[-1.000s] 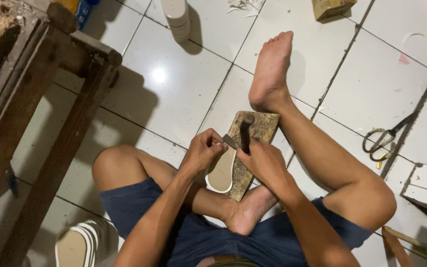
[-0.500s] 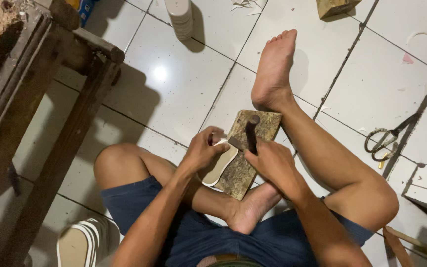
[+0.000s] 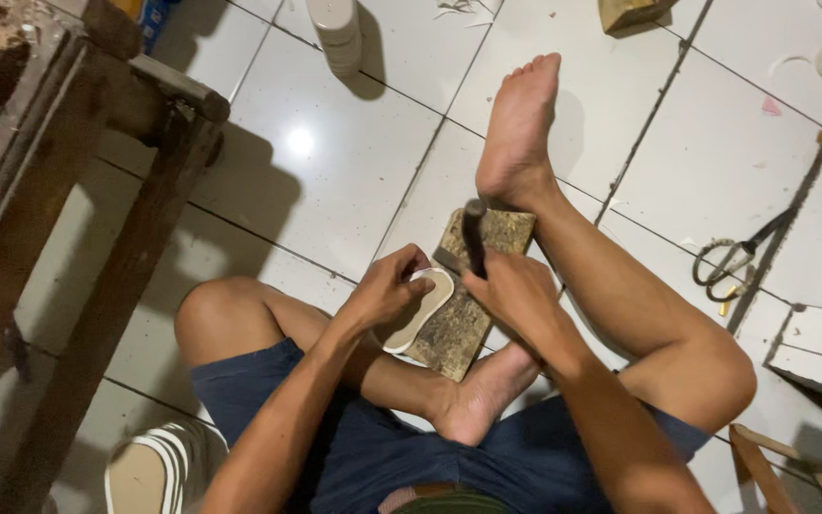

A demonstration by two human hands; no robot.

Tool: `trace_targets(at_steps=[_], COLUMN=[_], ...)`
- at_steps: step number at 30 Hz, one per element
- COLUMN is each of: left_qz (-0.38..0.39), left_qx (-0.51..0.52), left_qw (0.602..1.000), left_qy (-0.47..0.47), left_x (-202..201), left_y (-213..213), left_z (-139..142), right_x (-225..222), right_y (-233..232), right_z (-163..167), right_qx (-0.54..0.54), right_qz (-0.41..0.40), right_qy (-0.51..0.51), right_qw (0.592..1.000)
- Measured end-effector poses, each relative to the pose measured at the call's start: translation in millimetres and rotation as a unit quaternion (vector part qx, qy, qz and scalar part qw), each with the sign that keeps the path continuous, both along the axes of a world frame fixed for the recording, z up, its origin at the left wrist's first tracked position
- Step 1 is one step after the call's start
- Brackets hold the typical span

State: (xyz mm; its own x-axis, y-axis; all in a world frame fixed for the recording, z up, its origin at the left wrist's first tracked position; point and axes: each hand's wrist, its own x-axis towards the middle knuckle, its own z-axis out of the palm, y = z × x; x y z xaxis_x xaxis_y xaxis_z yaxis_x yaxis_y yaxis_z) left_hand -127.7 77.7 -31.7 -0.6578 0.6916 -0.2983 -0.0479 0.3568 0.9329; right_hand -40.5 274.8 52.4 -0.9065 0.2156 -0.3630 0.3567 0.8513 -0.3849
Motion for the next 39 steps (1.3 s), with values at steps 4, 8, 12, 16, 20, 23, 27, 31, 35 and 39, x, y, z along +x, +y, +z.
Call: trace_targets(at_steps=[4, 8, 12, 16, 20, 23, 27, 31, 35, 39], left_qz=[0.028, 0.079, -0.014, 0.022, 0.080, 0.027, -0.004, 0.060, 0.033, 0.003], left_qx=[-0.013, 0.016, -0.043, 0.014, 0.010, -0.002, 0.029, -0.011, 0.017, 0.043], left_qw=[1.000, 0.995, 0.999, 0.999, 0.996, 0.999, 1.000, 0.998, 0.998, 0.999], left_qy=[-0.006, -0.066, 0.021, 0.026, -0.042, -0.028, 0.006, -0.031, -0.043, -0.017], left_x=[4, 7, 5, 7, 10, 7, 9, 13, 11, 11], left_y=[3, 1, -2, 2, 0, -8, -5, 0, -12, -12], left_z=[1, 0, 0, -1, 2, 6, 8, 6, 4, 3], right_x=[2, 11, -2, -1, 11, 3, -4, 17, 12, 0], right_y=[-6, -3, 1, -9, -9, -3, -8, -16, -5, -9], right_z=[-6, -6, -8, -8, -5, -8, -14, -9, -8, -12], right_qx=[0.000, 0.022, 0.052, 0.019, 0.048, 0.074, 0.028, 0.026, 0.062, 0.045], right_qz=[-0.014, 0.011, 0.025, 0.014, 0.038, 0.042, 0.042, 0.062, 0.061, 0.049], right_qy=[-0.010, -0.008, 0.039, 0.020, 0.072, 0.022, 0.074, 0.114, -0.012, 0.067], right_qw=[1.000, 1.000, 0.998, 1.000, 0.996, 0.996, 0.996, 0.991, 0.996, 0.996])
